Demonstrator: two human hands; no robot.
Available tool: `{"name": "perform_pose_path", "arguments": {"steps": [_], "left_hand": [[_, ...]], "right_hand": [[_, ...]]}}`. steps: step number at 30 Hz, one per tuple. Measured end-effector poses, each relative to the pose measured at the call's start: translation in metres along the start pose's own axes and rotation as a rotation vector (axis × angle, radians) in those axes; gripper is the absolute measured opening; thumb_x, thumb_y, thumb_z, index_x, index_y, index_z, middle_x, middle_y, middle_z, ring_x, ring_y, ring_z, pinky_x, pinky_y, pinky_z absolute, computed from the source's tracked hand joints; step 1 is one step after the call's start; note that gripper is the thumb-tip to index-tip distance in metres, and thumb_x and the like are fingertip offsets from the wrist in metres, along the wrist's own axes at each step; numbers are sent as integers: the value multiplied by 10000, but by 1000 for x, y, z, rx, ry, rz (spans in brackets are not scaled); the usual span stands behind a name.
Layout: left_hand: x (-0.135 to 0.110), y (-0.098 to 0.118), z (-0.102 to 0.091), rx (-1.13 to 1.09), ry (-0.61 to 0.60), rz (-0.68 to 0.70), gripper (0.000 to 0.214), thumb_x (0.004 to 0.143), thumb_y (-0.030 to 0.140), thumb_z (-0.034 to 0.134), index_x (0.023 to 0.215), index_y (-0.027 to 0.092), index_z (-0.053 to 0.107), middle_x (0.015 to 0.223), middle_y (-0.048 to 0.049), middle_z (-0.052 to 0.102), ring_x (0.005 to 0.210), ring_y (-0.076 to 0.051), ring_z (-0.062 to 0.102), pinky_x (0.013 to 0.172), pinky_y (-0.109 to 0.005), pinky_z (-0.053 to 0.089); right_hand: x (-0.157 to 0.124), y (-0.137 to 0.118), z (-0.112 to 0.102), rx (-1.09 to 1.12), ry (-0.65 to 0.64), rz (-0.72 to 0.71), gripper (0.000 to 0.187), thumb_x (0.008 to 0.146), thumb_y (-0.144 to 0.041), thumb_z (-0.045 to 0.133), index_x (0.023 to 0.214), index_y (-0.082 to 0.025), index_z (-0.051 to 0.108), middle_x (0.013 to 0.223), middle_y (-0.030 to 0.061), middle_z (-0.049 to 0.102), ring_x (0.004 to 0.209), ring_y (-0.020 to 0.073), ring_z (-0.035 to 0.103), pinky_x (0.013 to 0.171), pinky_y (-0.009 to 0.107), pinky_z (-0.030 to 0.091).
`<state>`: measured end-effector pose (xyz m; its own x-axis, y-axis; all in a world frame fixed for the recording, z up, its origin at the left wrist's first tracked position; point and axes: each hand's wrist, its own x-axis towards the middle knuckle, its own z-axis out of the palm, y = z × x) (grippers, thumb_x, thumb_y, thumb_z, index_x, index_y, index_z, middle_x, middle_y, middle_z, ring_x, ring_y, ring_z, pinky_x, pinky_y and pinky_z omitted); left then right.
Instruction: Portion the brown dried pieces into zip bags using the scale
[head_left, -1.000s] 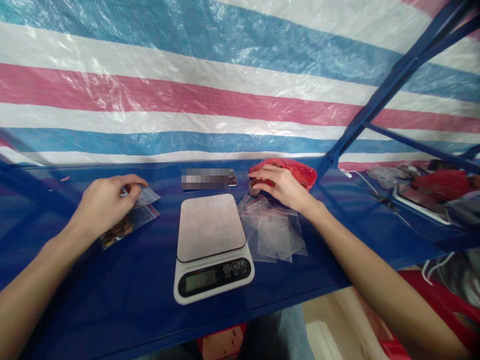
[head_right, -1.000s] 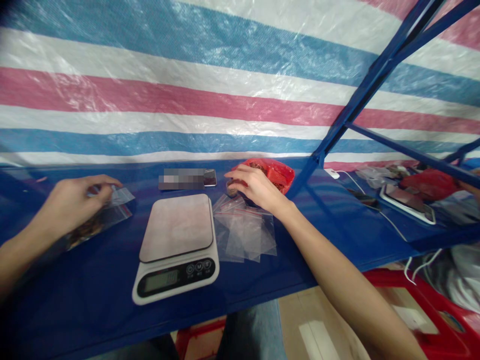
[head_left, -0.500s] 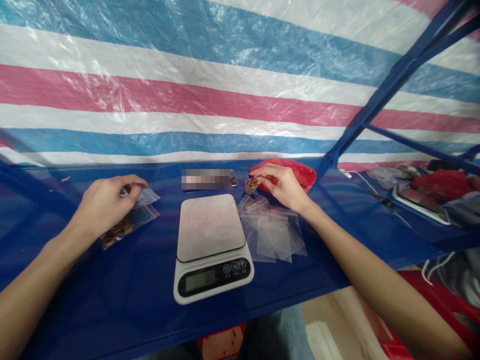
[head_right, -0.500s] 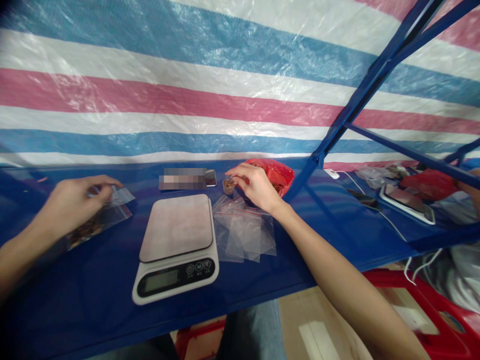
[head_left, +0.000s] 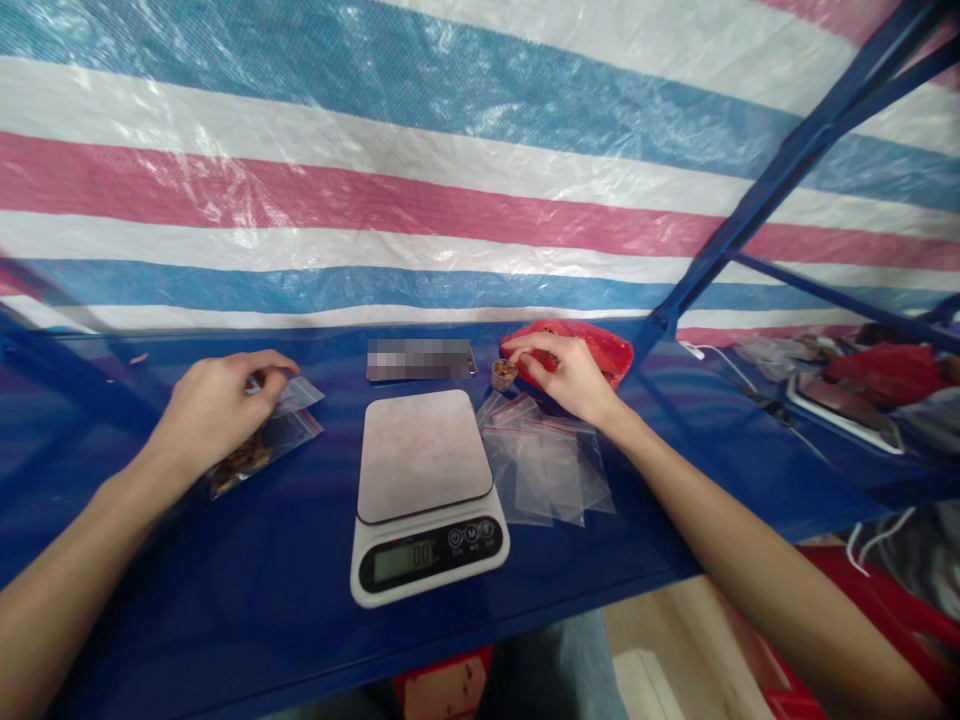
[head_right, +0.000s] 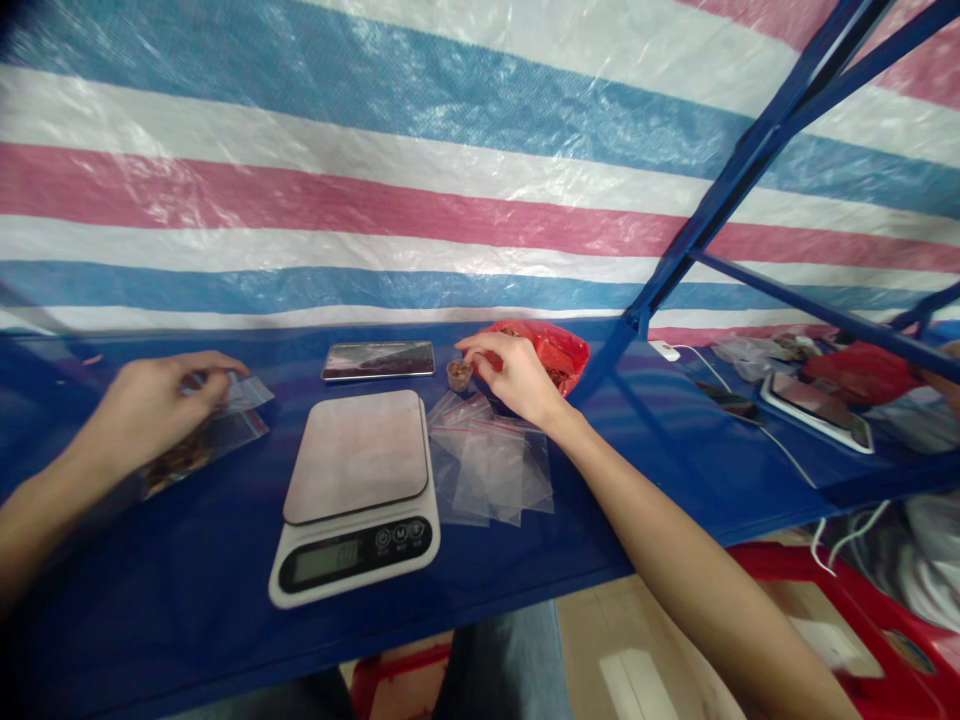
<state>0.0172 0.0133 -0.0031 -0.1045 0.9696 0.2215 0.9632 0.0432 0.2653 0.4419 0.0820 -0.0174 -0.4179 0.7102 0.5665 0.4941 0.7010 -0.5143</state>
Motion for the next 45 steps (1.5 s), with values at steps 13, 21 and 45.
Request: {"name": "perform_pose_path", "arguments": {"steps": [13,21,45], "left_hand": [[1,-4,3,9,13,27,517,866,469,385,1055,217,795,922,-62,805,823,-285,734,752,-330,484],[0,-1,3,-18,17,12,472,843,469,414,1011,243,793,849,-61,789,781,-299,728,744,-358,497],[-2,-5,5,-184,59,153,417,916,412,450,1030,202,791,1014,-77,802,872,-246,743,821,-322,530]], "right_hand": [[-3,-8,-7,1,-65,-83,530,778,39,437,1065,-195,816,1018,37,826,965,197,778,916,330,597],[-5,-7,-10,-84,-157,-169,587,824,39,417,1163,-232,812,1078,47,816,1013,224,762,952,396,598],[1,0,-31,-202,-29,-66,271,946,-249,713,1215,-241,745,1197,96,771,1131,304,702,1035,508,543]]}}
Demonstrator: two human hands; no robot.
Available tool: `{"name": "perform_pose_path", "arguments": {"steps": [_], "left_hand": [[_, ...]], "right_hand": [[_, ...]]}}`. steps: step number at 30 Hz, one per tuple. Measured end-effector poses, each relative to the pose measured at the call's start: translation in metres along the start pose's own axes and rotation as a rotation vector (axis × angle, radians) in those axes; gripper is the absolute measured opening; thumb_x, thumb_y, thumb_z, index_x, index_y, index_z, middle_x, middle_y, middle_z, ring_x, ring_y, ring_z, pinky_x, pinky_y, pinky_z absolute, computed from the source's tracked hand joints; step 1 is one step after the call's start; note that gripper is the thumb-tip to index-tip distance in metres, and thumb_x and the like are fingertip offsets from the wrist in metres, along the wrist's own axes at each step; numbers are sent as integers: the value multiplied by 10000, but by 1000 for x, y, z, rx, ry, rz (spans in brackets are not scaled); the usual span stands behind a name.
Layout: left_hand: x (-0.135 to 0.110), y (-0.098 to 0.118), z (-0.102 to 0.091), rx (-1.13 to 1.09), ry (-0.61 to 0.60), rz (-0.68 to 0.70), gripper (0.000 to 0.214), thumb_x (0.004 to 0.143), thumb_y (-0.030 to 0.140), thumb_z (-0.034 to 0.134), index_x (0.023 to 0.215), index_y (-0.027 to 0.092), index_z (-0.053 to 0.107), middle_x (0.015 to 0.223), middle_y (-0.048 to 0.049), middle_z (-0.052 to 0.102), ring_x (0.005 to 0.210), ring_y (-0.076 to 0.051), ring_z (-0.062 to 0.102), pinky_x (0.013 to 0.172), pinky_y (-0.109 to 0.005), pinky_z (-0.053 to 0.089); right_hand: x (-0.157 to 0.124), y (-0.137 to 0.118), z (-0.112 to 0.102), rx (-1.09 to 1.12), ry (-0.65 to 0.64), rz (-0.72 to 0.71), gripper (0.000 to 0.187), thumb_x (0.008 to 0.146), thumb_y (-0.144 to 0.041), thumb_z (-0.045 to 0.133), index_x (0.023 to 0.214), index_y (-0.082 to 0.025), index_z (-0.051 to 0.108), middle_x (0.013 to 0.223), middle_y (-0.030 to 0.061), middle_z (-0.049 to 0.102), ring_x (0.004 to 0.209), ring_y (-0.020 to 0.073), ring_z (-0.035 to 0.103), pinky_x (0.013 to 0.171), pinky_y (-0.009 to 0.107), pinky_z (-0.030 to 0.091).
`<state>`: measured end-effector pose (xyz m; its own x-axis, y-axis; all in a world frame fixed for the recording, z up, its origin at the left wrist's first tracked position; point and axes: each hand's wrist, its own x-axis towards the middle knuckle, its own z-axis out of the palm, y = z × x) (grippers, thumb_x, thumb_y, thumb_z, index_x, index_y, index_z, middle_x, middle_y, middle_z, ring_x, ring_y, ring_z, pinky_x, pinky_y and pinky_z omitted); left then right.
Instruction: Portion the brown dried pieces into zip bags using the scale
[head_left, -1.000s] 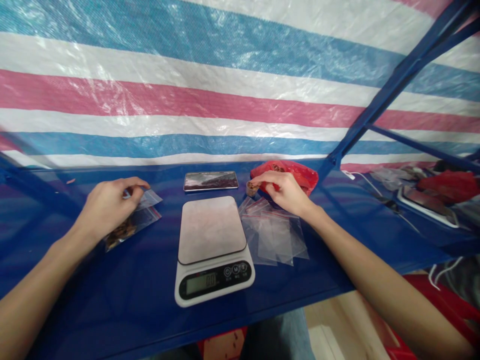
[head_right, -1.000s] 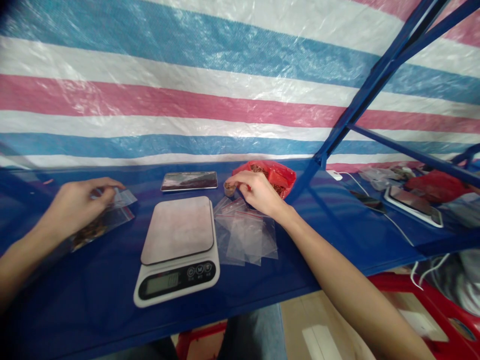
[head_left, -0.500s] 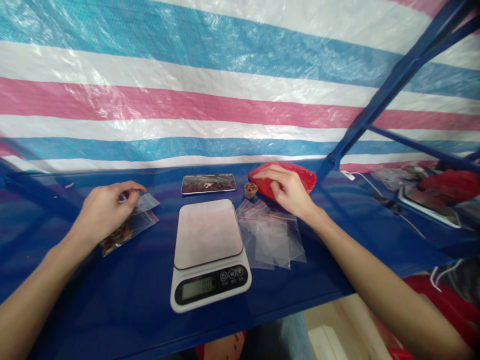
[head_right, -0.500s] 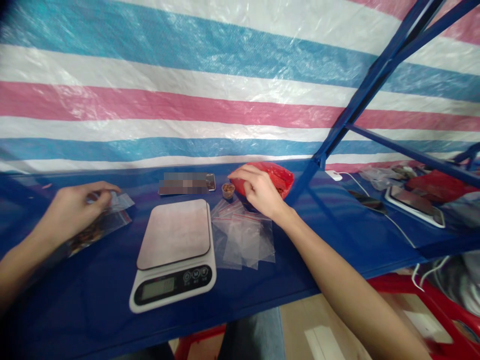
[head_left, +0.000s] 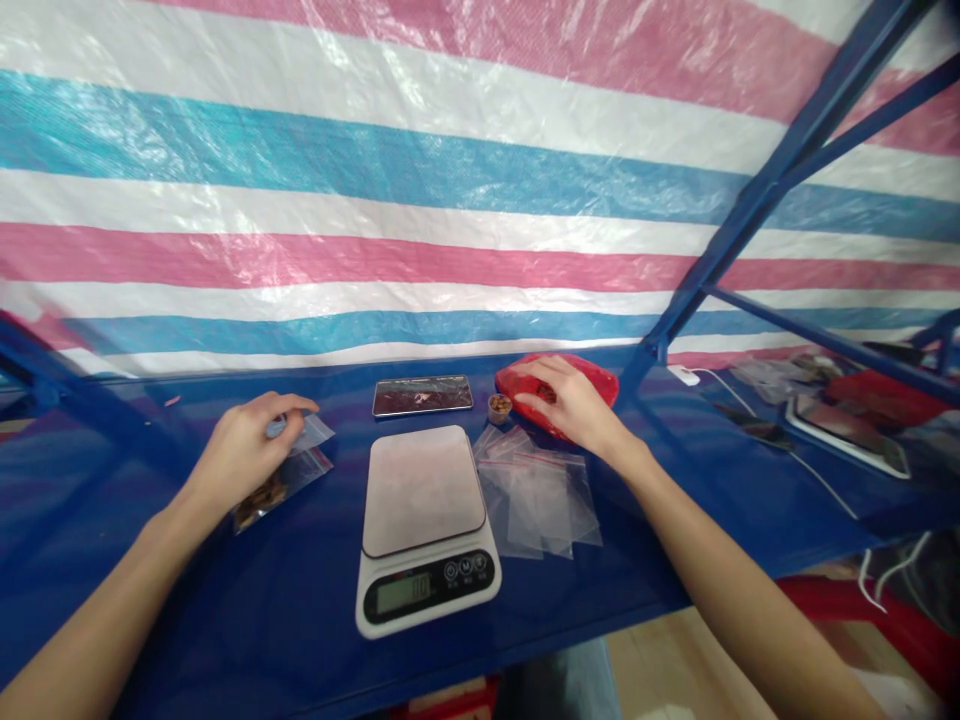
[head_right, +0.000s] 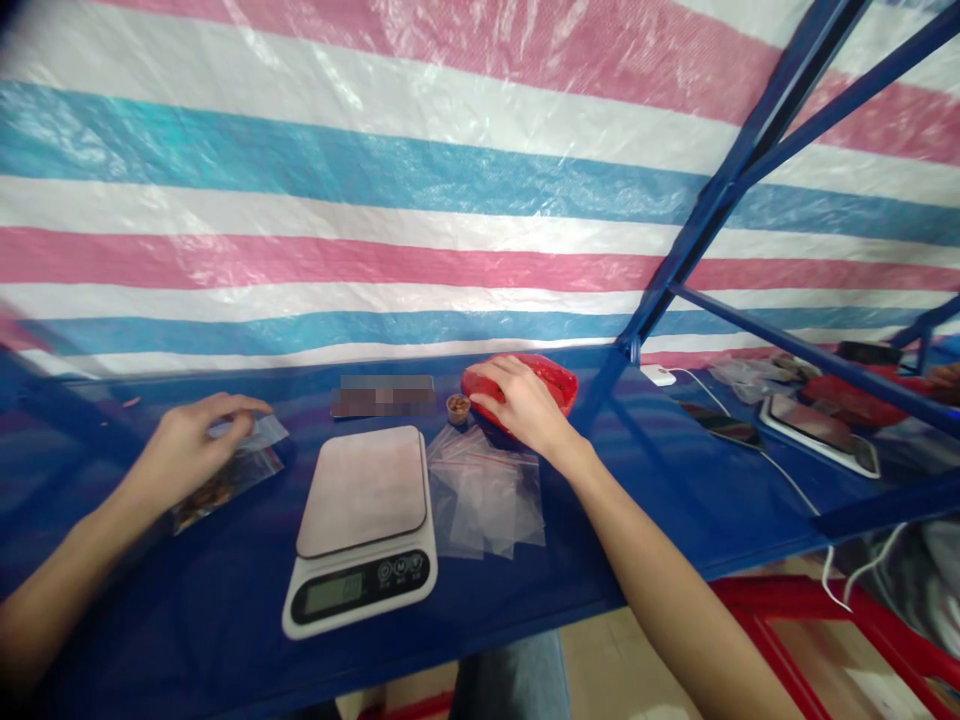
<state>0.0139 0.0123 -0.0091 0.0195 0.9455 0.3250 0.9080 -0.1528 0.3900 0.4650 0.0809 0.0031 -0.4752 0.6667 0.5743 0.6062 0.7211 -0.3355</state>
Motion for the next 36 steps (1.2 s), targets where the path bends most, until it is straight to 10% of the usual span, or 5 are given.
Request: {"name": "perform_pose_path", "arguments": {"steps": [6,17,24,29,36], "left_hand": [[1,-7,4,-12,-14,75,390,933,400,463,1040,227,796,1024,-65,803,905,-241,740,838,-315,527],[2,-3,4,-13,-26,89,400,903,379,448,1025,225,796,1064,-74,809,932,-247,748,875,-322,540],[1,-1,2,-4,-10,84,412,904,367,445,1024,212,807,1027,-78,803,867,-236,738,844,-318,540],[1,-1,3,-14,-6,75,410,903,330,442,1022,193,810,1037,-95,799,896,-241,734,868,-338,538],[0,0,5,-30,3,81,396,911,346,457,1009,199,811,1025,-90,798,872,-227,728,840,-325,537]], "right_hand": [[0,3,-3,19,26,-12,195,979,-276,694,1161,-252,761,1124,88,771,1067,285,713,977,495,575],[0,-11,30,-15,-158,-13,735,902,-391,801,1564,-290,499,1355,150,700,1247,356,633,1073,599,509],[-26,-75,8,214,-58,-140,126,1018,-256,638,1088,-260,743,1037,70,776,1017,259,702,944,453,566],[-95,-136,-3,236,-213,-265,226,989,-148,629,1169,-266,700,1045,48,814,1051,250,728,911,423,583],[-117,-144,10,30,-230,-322,203,972,-148,581,1117,-259,671,1239,54,800,1033,276,745,848,464,597]]}}
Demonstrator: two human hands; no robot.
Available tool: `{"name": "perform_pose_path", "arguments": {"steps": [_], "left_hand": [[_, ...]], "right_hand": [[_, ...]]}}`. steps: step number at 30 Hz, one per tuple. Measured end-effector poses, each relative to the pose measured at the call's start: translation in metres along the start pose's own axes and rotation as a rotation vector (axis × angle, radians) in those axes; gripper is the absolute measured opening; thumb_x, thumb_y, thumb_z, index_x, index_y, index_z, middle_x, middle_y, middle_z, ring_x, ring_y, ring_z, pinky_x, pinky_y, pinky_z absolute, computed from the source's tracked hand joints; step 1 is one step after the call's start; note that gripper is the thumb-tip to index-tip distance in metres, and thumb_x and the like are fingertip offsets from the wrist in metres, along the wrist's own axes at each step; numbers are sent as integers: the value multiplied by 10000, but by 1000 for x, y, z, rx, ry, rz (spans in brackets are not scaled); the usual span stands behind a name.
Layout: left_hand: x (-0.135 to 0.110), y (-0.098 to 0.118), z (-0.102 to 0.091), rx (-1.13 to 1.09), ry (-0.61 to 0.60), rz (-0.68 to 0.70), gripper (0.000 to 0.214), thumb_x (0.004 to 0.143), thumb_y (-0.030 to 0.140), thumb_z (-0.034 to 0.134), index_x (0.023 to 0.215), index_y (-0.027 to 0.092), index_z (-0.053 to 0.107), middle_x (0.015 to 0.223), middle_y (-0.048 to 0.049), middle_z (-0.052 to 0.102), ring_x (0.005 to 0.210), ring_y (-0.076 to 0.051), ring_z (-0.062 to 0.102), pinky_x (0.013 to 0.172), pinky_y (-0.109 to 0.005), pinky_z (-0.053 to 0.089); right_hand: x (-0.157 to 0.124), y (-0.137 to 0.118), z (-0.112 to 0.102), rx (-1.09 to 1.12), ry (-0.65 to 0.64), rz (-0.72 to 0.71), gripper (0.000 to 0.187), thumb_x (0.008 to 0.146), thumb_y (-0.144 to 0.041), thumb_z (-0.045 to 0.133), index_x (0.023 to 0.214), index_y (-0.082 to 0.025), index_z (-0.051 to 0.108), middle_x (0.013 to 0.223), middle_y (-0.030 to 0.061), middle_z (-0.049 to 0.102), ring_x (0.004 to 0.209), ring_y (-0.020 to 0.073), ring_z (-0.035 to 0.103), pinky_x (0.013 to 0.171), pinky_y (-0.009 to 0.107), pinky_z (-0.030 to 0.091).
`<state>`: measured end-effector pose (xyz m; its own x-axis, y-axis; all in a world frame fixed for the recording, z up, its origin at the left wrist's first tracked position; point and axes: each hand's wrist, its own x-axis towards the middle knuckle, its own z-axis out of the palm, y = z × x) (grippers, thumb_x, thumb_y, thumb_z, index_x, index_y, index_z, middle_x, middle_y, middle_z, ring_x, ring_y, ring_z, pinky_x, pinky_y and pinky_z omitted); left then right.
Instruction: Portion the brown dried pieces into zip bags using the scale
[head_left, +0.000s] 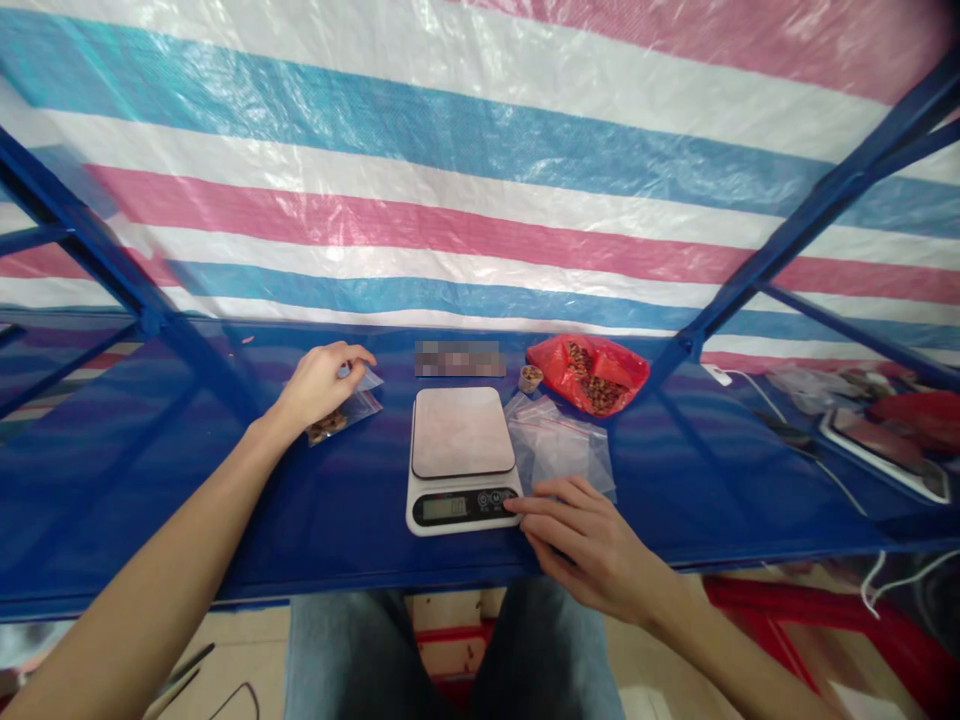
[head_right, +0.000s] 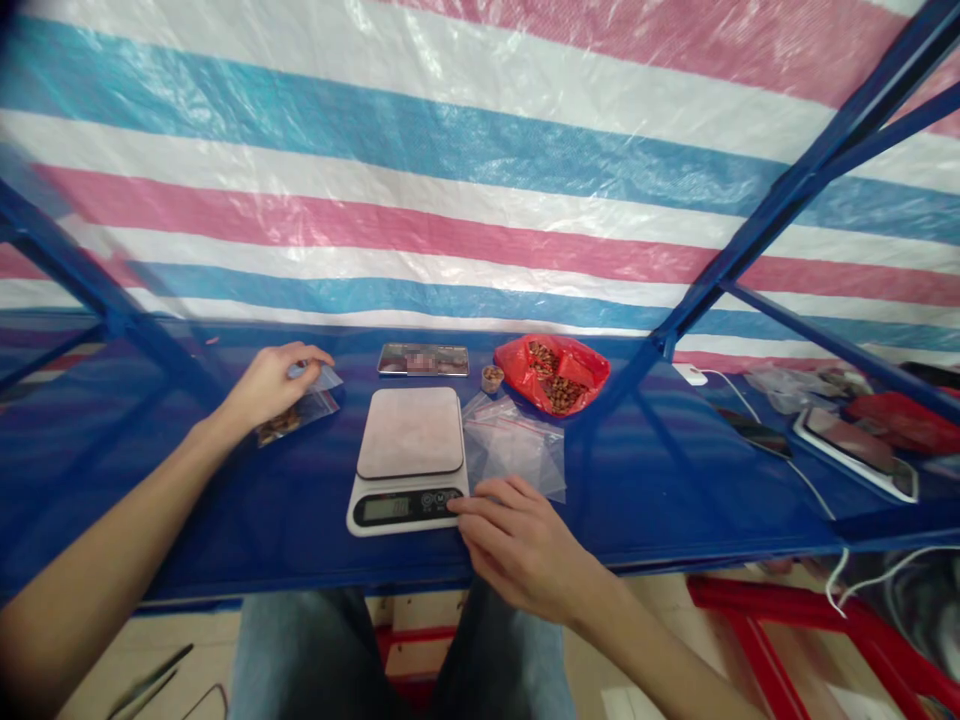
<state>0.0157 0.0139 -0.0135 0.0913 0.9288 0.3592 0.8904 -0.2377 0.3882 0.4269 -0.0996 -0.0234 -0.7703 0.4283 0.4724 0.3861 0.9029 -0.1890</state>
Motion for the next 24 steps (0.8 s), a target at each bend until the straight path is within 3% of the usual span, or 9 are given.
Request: {"name": "perform_pose_path", "arguments": {"steps": [7,11,14,17,18,20,22,24], "left_hand": [[0,-2,-1,20,8,4,393,900,338,458,1010,201,811,1006,-88,795,865,-233,728,842,-332,544],[1,-2,0,20,-1,0,393,898,332,455,1014,205,808,1011,-85,793,850,-235,729,817,-335,541],[0,-2,1,17,-6,7,390,899,332,455,1015,211,806,1029,-78,800,880,-242,736,847,-340,541],[0,-4,2,11,-5,15,391,909,338,450,1018,215,805,1044,-73,805,904,-247,739,867,-344,538],[0,-4,2,10,-4,17,388,910,341,453,1018,217,805,1044,-71,805,905,-249,740,861,-343,538],[0,-6,2,10,2,24,380,908,345,463,1016,222,805,1037,-68,805,899,-248,742,845,-337,537],[0,-7,2,6,5,35,375,908,350,467,1013,223,804,1021,-67,802,890,-245,743,835,-331,537],[1,-9,2,1,5,47,375,914,353,466,1015,222,803,1017,-69,799,890,-242,742,843,-328,539]], "right_hand": [[0,-10,10,64,59,187,197,946,-105,556,1035,-244,663,1150,70,813,819,220,708,775,410,553],[10,-8,-2,231,38,259,194,930,-80,583,986,-235,685,1031,39,811,849,200,710,805,360,550],[28,22,-17,333,136,281,148,966,-120,602,970,-241,687,951,22,787,889,190,720,811,319,563],[50,72,-26,133,252,293,94,990,-181,624,1011,-244,691,1078,57,772,1037,243,712,976,416,541],[56,90,-26,65,241,300,153,982,-194,646,1120,-246,687,1162,78,761,1117,274,695,1026,461,525],[66,122,-22,-17,174,351,458,934,-248,736,1370,-231,595,1338,137,704,1252,336,641,1092,534,494],[70,145,-14,-81,75,393,680,900,-313,791,1502,-214,492,1355,172,686,1276,377,622,1085,577,492],[71,158,-6,-125,15,414,749,896,-346,798,1543,-212,445,1291,169,710,1259,390,628,1068,593,494]]}}
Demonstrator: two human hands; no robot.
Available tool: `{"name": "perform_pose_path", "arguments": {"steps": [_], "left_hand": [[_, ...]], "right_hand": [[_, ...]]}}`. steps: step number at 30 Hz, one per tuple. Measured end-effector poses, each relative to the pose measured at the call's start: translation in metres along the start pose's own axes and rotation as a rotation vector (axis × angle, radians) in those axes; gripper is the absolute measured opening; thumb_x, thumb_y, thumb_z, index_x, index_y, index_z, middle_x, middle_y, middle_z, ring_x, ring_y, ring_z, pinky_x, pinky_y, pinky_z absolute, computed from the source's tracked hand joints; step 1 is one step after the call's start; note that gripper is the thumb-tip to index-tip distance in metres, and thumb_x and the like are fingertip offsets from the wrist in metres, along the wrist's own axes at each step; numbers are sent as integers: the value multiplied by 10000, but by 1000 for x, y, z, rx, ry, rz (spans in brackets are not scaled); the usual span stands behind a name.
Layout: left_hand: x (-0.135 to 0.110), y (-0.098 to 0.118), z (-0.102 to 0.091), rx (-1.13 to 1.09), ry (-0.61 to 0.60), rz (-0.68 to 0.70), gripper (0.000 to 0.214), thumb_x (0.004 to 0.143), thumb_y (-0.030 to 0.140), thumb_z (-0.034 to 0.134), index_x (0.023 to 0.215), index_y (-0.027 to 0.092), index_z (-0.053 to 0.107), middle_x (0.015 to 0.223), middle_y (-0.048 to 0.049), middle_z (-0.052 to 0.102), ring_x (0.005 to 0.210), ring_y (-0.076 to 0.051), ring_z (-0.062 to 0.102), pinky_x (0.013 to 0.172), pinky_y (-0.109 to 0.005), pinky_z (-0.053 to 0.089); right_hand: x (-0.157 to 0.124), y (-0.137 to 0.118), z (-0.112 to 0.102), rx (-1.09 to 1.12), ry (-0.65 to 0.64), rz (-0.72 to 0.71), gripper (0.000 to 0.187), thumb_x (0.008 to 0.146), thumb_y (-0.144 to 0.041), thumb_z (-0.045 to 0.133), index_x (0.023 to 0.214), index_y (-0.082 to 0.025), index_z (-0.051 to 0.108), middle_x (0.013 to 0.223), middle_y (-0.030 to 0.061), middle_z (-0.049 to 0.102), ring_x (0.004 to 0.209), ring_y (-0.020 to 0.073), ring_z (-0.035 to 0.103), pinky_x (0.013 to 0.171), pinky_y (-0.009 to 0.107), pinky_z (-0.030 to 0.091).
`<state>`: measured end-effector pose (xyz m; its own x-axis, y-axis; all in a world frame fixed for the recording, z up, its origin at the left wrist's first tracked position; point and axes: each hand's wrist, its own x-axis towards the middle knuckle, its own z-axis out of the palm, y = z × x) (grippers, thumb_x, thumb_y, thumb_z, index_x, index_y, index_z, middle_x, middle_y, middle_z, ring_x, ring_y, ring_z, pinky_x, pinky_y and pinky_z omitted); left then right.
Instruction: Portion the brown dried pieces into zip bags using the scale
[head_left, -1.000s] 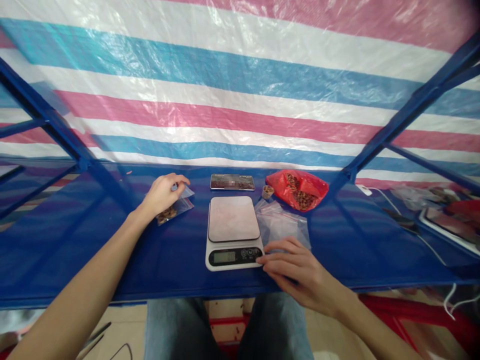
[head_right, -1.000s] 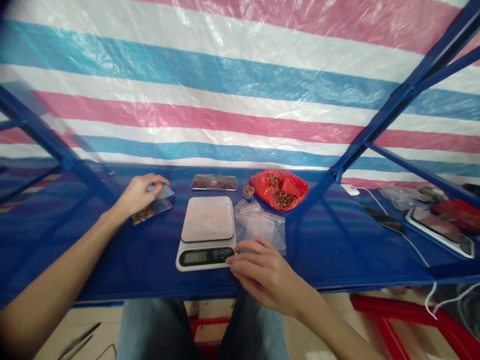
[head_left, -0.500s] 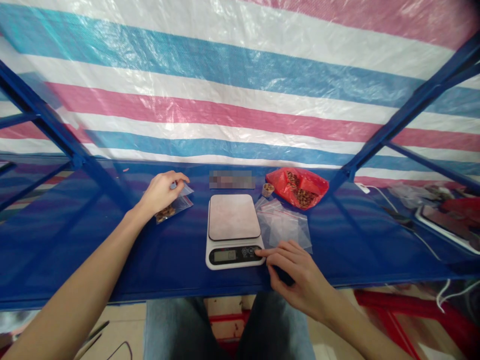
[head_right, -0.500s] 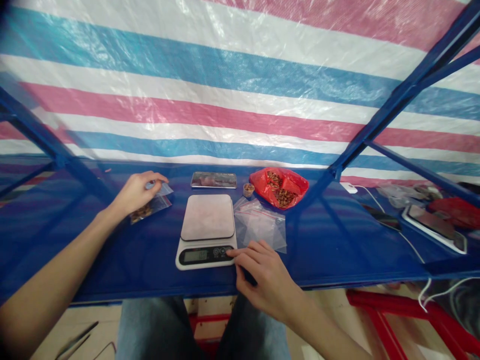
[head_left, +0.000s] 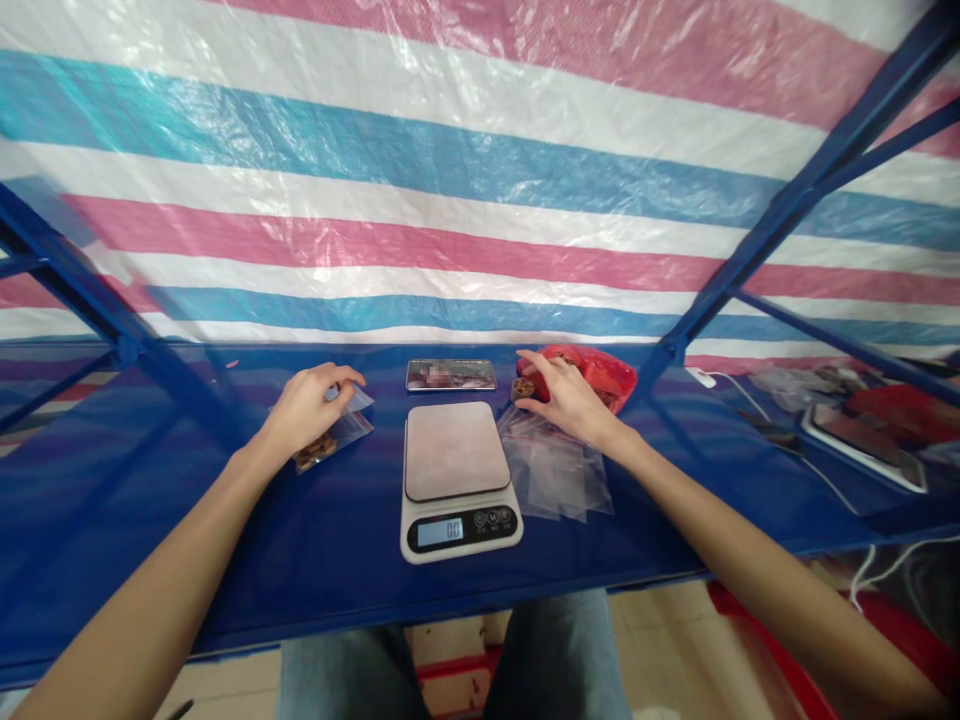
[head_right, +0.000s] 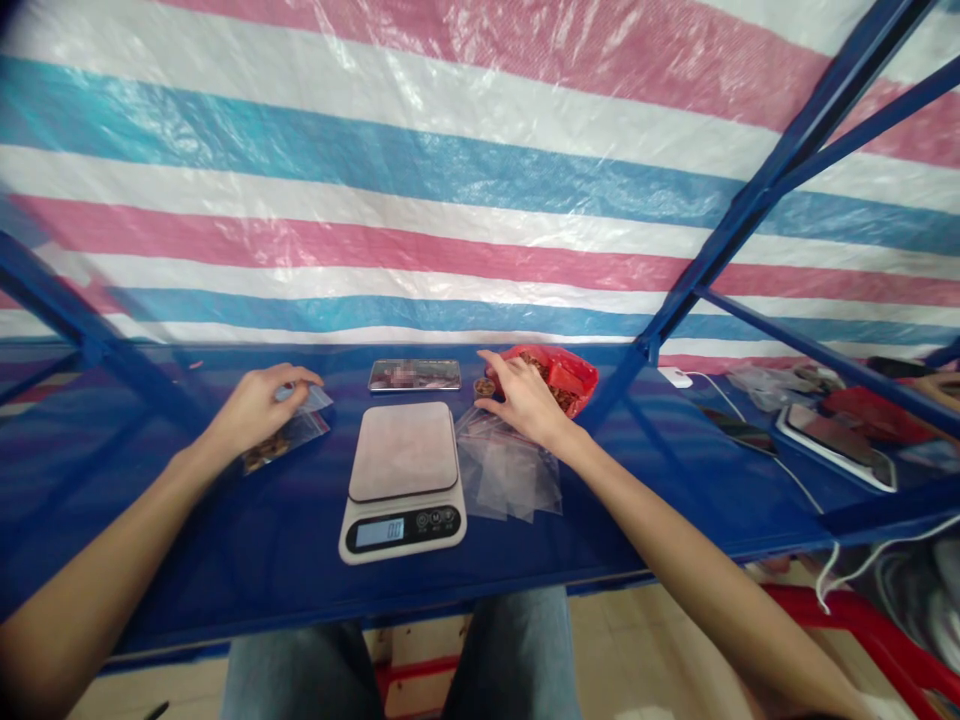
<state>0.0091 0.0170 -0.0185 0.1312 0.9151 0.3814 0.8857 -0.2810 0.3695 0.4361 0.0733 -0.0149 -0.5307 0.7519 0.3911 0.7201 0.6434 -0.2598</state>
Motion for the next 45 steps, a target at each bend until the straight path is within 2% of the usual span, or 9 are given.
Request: {"name": "perform_pose_path", "arguments": {"steps": [6,10,17,21,23,26,31,36,45], "left_hand": [[0,-3,2,7,-1,-7,376,920,344,461,1020,227,803,1037,-68,796,906,-239,740,846,-330,537],[0,-1,1,10,-12,-15,385,924,346,450,1020,227,804,1042,-69,798,915,-242,738,855,-336,537],[-1,-3,1,9,-13,-22,383,916,346,452,1025,226,799,1049,-70,796,928,-248,739,858,-346,525],[-1,-2,1,16,-13,-26,381,909,338,457,1033,224,800,1045,-68,793,906,-247,737,833,-347,523],[-1,0,0,17,-13,-27,383,908,342,459,1032,224,802,1042,-69,794,905,-246,737,841,-347,524],[0,4,-1,22,-11,-30,386,901,342,458,1018,222,807,1036,-72,797,899,-244,736,859,-347,531],[0,2,0,31,-15,-32,385,886,344,464,1005,219,808,1013,-72,804,873,-239,732,845,-337,540],[-1,-1,0,28,-28,-36,386,891,352,464,1013,229,809,1052,-66,813,911,-248,739,869,-337,547],[-1,5,-3,20,-31,-68,399,860,347,460,1001,212,808,1015,-69,814,885,-250,737,856,-337,548]], "right_hand": [[6,-7,1,83,59,31,633,919,-298,762,1482,-251,475,1094,77,763,1088,329,704,1045,562,497],[10,-49,-16,237,80,-6,662,912,-295,769,1496,-303,458,1097,40,764,1070,293,713,1045,513,498],[2,-111,-12,305,-113,-148,712,921,-306,783,1545,-302,440,1210,66,756,1234,300,639,1078,512,479],[4,-93,-18,308,-150,-196,774,869,-423,842,1537,-285,476,1248,79,751,1249,317,635,1081,507,481],[8,-70,-26,332,-102,-194,634,899,-430,807,1466,-286,564,1222,67,764,1205,304,669,1077,483,489],[12,-30,-33,372,12,-92,244,981,-392,685,1165,-242,742,1166,65,790,1058,267,736,985,414,543],[6,17,-19,310,311,103,218,972,-335,609,949,-190,770,1001,84,815,883,251,745,813,371,567],[-3,21,-10,241,255,65,244,970,-354,593,937,-192,773,954,74,804,770,219,700,716,339,547],[-3,25,-5,245,202,-6,218,971,-320,597,933,-206,778,983,77,808,881,263,745,834,387,568]]}}
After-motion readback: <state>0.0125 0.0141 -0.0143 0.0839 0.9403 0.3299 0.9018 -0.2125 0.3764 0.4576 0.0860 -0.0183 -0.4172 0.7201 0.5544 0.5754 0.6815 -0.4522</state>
